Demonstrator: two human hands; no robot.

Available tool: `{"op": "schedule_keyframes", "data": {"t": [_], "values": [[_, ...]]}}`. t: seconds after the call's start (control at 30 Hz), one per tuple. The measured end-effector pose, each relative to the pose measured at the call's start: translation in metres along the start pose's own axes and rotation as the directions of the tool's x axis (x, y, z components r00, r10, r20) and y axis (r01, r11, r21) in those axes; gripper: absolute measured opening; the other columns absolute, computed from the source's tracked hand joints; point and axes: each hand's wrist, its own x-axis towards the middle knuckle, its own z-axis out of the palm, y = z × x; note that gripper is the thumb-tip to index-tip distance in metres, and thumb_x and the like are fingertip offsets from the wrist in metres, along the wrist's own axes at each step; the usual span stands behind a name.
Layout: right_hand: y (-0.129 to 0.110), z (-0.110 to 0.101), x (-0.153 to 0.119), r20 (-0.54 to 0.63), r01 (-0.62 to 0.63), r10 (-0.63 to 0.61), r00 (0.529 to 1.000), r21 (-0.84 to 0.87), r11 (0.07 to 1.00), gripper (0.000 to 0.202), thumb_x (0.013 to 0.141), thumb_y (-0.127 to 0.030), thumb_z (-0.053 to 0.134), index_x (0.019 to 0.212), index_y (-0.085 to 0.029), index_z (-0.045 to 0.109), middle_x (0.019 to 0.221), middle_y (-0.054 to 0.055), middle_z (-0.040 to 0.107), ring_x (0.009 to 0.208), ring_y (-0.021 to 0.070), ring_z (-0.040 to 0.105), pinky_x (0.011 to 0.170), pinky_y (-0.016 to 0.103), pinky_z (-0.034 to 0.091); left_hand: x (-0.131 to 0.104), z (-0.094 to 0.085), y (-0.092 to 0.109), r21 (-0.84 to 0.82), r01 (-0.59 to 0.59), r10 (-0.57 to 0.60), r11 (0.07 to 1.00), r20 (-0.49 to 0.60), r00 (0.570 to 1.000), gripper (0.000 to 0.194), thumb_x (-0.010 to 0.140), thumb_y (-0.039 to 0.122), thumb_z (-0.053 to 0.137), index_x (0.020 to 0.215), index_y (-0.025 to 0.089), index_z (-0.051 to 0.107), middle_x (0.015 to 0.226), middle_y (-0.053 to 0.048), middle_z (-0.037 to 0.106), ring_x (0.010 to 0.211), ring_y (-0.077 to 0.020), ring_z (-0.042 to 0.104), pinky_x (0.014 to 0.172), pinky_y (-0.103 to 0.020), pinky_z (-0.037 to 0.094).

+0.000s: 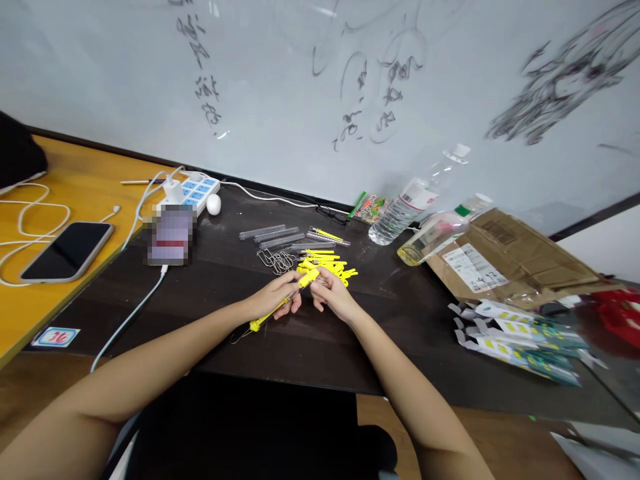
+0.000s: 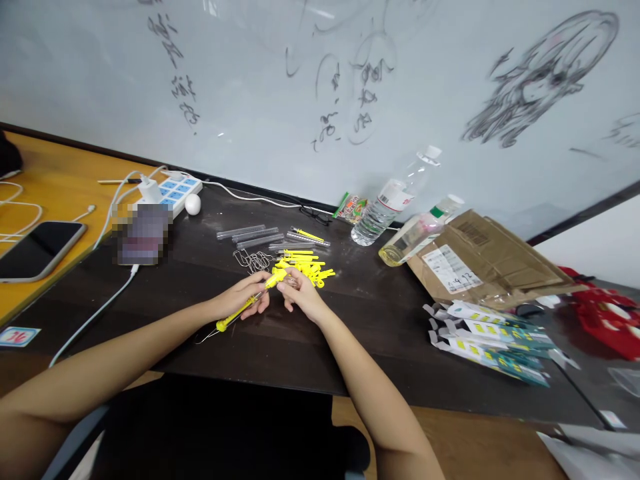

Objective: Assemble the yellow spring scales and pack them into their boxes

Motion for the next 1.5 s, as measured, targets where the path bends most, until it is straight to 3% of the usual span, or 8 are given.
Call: {"op": "schedule_keyframes", "data": {"t": [0.27, 0.47, 0.67, 0.8, 1.0, 1.27, 1.4, 1.5], "values": [[-0.009, -0.008, -0.003, 0.06, 0.011, -0.011, 0.998, 0.012, 1.0, 0.034, 0.069, -0.033, 0.076, 0.09, -0.019, 0.053, 0.064, -0.007, 0.053, 0.043, 0.0026, 0.039, 0.033, 0.015, 0.043, -0.001, -0.002, -0.003, 0.038, -0.041, 0.038, 0.998, 0.067, 0.997, 0.03, 0.09, 0.046, 0.044, 0.098, 0.017, 0.043, 0.06, 0.005, 0.056, 0.032, -0.0021, 0.038, 0.032, -0.013, 0.028], [-0.01, 0.0, 0.002, -0.079, -0.013, 0.031, 0.996, 0.216, 0.976, 0.043, 0.071, -0.035, 0.074, 0.106, -0.025, 0.051, 0.075, -0.006, 0.054, 0.052, 0.0056, 0.05, 0.042, 0.018, 0.051, 0.003, -0.001, -0.001, -0.028, -0.093, 0.091, 0.995, -0.055, 0.994, 0.044, 0.083, 0.053, 0.055, 0.108, 0.02, 0.041, 0.062, 0.006, 0.058, 0.039, -0.0061, 0.052, 0.038, -0.016, 0.045], [-0.007, 0.015, 0.003, -0.1, -0.013, 0.019, 0.995, 0.063, 0.998, 0.035, 0.074, -0.038, 0.071, 0.102, -0.023, 0.058, 0.065, -0.006, 0.047, 0.048, 0.0054, 0.044, 0.037, 0.015, 0.044, 0.005, 0.003, 0.001, -0.085, -0.031, 0.029, 0.996, -0.03, 0.999, 0.042, 0.079, 0.053, 0.061, 0.092, 0.017, 0.043, 0.065, 0.002, 0.063, 0.043, -0.0091, 0.06, 0.042, -0.018, 0.048], [-0.007, 0.016, 0.003, -0.158, 0.036, -0.021, 0.987, 0.094, 0.995, 0.031, 0.072, -0.036, 0.073, 0.097, -0.023, 0.06, 0.075, -0.002, 0.056, 0.061, 0.0081, 0.052, 0.044, 0.016, 0.049, 0.007, 0.005, 0.0, -0.101, 0.008, -0.011, 0.995, -0.027, 1.0, 0.042, 0.079, 0.053, 0.061, 0.091, 0.016, 0.045, 0.066, 0.001, 0.064, 0.045, -0.0091, 0.061, 0.046, -0.019, 0.05], [-0.017, -0.002, 0.006, -0.319, 0.124, -0.054, 0.946, 0.205, 0.971, 0.034, 0.072, -0.041, 0.072, 0.098, -0.023, 0.058, 0.078, -0.002, 0.061, 0.065, 0.0098, 0.057, 0.048, 0.018, 0.053, 0.005, 0.004, -0.003, -0.191, 0.076, -0.07, 0.979, 0.037, 0.997, 0.052, 0.084, 0.053, 0.055, 0.12, 0.019, 0.041, 0.073, -0.002, 0.066, 0.056, -0.0135, 0.067, 0.055, -0.024, 0.053], [-0.028, -0.038, 0.006, -0.435, 0.237, -0.144, 0.889, 0.166, 0.957, 0.035, 0.078, -0.046, 0.065, 0.105, -0.026, 0.055, 0.082, -0.002, 0.062, 0.054, 0.007, 0.053, 0.039, 0.015, 0.047, 0.005, 0.002, -0.012, -0.246, 0.132, -0.105, 0.96, 0.121, 0.987, 0.053, 0.082, 0.051, 0.059, 0.119, 0.017, 0.043, 0.078, -0.005, 0.068, 0.064, -0.0159, 0.069, 0.064, -0.028, 0.052], [-0.029, -0.046, 0.006, -0.456, 0.255, -0.159, 0.876, 0.157, 0.954, 0.034, 0.079, -0.046, 0.063, 0.104, -0.026, 0.055, 0.081, -0.003, 0.062, 0.051, 0.0061, 0.051, 0.039, 0.016, 0.046, 0.006, 0.001, -0.017, -0.217, 0.124, -0.1, 0.968, 0.119, 0.988, 0.055, 0.081, 0.044, 0.064, 0.121, 0.015, 0.042, 0.076, -0.005, 0.069, 0.066, -0.0151, 0.069, 0.068, -0.028, 0.051], [-0.029, -0.046, 0.006, -0.449, 0.263, -0.161, 0.879, 0.176, 0.949, 0.033, 0.079, -0.046, 0.063, 0.105, -0.026, 0.055, 0.082, -0.003, 0.063, 0.05, 0.006, 0.051, 0.04, 0.016, 0.046, 0.006, 0.001, -0.015, -0.176, 0.121, -0.107, 0.977, 0.088, 0.99, 0.051, 0.08, 0.049, 0.064, 0.114, 0.014, 0.047, 0.075, -0.006, 0.069, 0.067, -0.0147, 0.068, 0.068, -0.027, 0.051]]}}
